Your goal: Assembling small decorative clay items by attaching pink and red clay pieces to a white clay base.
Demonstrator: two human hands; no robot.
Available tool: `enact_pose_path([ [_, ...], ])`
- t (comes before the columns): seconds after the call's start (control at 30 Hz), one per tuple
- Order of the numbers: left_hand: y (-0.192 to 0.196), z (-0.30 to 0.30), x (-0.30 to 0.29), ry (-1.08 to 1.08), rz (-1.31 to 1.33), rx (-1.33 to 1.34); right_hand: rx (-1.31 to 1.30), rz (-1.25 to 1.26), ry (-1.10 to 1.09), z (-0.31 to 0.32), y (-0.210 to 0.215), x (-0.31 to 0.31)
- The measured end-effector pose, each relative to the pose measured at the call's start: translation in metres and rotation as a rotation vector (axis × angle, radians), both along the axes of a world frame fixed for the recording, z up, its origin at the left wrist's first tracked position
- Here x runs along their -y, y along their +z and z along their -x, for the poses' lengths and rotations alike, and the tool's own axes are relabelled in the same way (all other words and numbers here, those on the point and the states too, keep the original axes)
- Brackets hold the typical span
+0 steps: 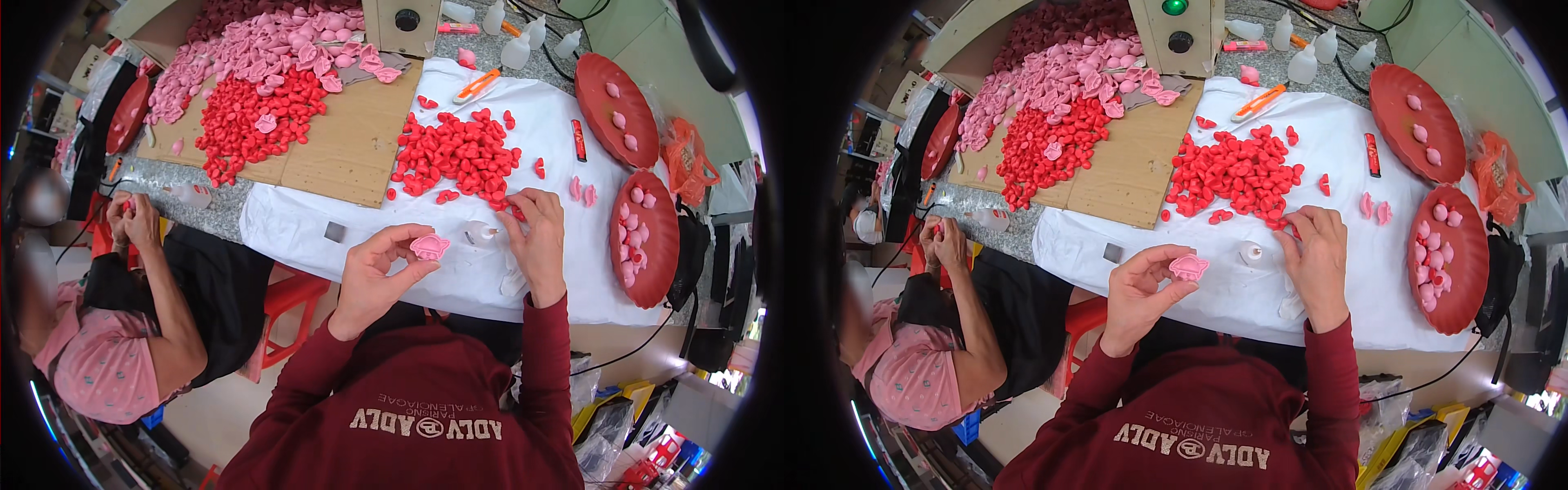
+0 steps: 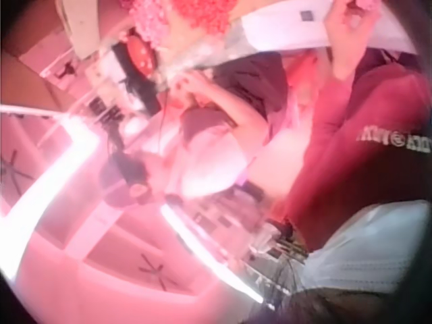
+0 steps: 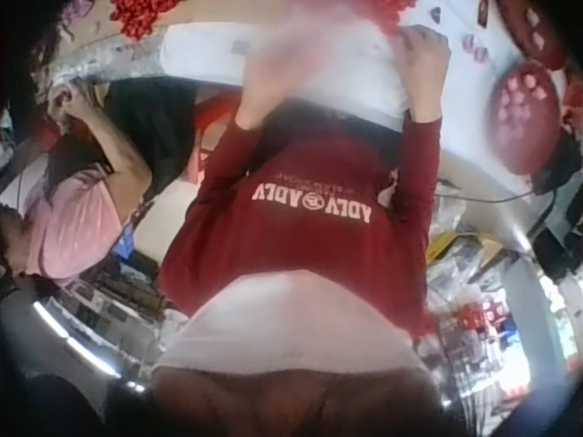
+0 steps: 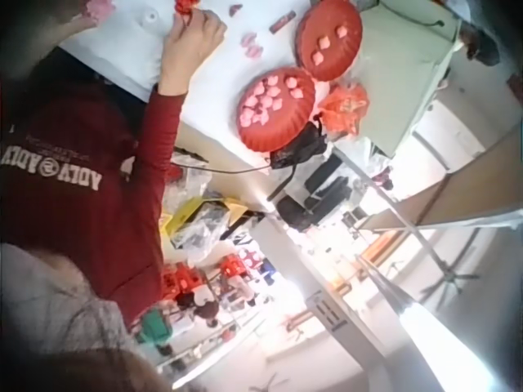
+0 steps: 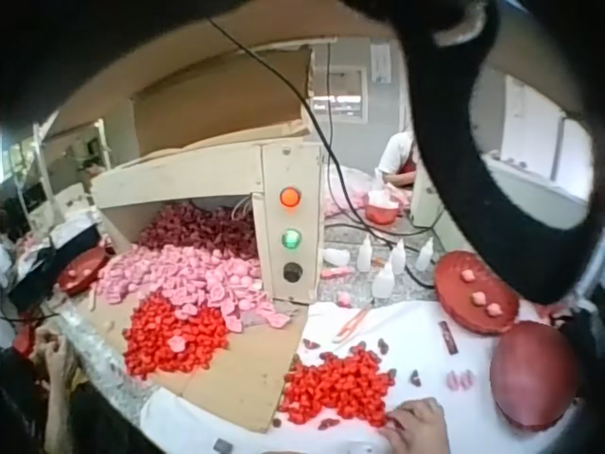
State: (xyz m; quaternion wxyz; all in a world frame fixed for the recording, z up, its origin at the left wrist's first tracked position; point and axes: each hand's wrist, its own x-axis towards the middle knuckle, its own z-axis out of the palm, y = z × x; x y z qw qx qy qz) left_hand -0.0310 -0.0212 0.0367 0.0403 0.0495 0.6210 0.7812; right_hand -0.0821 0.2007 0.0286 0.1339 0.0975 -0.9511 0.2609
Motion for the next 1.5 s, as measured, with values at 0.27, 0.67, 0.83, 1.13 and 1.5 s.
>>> enact_pose_path([
  [0.27, -0.005, -0.007, -0.001, -0.028, -0.070, 0.025, 0.015, -0.043, 0.008, -0.003, 0.013, 0.002],
  [0.67, -0.013, -0.012, -0.007, -0.075, -0.290, 0.295, 0.028, 0.119, -0.006, -0.005, 0.013, -0.026],
  [0.83, -0.014, -0.014, -0.009, -0.119, -0.335, 0.346, -0.105, 0.033, -0.074, -0.007, 0.014, -0.039],
  [1.13, -0.022, -0.019, -0.013, -0.187, -0.396, 0.412, -0.089, 0.057, 0.004, -0.006, 0.007, -0.044],
  [1.5, -0.024, -0.020, -0.033, -0.134, -0.430, 0.447, 0.422, 0.948, 0.055, -0.064, 0.029, -0.012],
])
